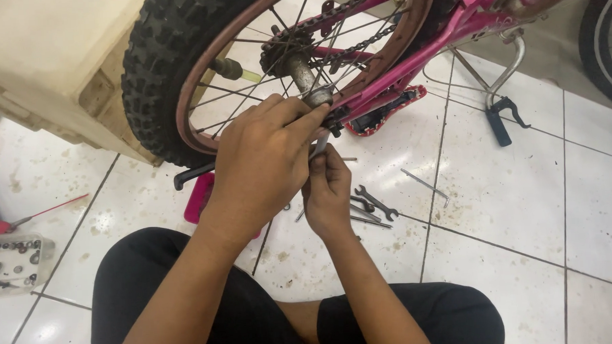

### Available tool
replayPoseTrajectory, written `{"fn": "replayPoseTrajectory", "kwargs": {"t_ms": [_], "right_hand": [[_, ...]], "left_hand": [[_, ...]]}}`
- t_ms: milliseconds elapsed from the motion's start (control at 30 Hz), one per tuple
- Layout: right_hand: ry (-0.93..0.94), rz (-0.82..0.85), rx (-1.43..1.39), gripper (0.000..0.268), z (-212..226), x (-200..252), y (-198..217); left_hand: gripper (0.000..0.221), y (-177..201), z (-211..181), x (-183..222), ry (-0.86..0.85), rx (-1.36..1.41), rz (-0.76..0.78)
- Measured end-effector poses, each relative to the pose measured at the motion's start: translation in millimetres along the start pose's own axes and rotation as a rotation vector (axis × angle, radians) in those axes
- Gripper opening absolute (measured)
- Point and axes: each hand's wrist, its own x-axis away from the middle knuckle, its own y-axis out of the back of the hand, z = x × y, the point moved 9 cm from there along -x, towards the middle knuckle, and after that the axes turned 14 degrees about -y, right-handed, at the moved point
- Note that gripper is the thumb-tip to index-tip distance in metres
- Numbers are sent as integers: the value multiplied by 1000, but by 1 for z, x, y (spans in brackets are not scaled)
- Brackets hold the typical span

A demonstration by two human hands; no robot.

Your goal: Using various wrenches to loosen and remove nuts from a bicycle's rear wheel axle.

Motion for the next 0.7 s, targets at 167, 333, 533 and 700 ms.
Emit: {"fn": "replayPoseTrajectory", "kwargs": {"t_ms": [167,333,533,700], "right_hand": [[13,-40,73,24,9,11,-13],[55,-87,202,27,23,27,5],[124,-203,369,28,66,43,32],[78,-311,381,28,91,48,55]], "left_hand": [[25,-1,5,3,47,40,14],[29,2,-3,0,-5,50,20],[27,29,-41,-9,-146,532,-100],[34,-75,-32,40,214,598,824]]}}
